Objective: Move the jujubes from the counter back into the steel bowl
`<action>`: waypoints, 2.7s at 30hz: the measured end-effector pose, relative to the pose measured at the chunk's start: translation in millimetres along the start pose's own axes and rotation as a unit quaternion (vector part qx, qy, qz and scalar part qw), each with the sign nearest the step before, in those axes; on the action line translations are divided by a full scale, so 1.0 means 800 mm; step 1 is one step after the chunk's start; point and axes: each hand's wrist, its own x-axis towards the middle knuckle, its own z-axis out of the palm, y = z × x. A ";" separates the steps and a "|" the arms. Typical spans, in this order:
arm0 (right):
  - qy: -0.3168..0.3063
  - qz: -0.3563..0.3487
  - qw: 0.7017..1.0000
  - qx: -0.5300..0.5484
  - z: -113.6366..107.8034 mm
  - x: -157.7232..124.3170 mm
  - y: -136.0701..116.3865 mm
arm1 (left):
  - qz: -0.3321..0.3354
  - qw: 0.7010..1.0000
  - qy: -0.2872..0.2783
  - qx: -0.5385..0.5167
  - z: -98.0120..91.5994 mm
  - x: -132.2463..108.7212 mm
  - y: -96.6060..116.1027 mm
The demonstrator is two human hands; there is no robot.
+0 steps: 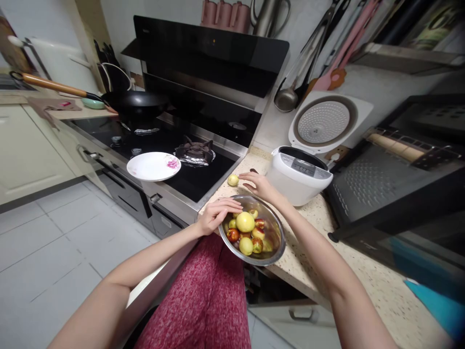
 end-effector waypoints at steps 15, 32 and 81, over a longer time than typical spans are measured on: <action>-0.151 -0.023 0.982 -0.107 0.031 0.049 0.026 | 0.003 1.000 0.003 -0.027 0.001 0.002 0.001; 0.099 0.021 0.992 -0.070 -0.055 -0.071 -0.038 | 0.009 1.000 -0.006 -0.006 -0.001 -0.001 -0.001; 0.179 0.131 0.972 0.077 -0.038 -0.135 -0.071 | 0.018 0.998 0.000 0.057 -0.007 -0.003 0.004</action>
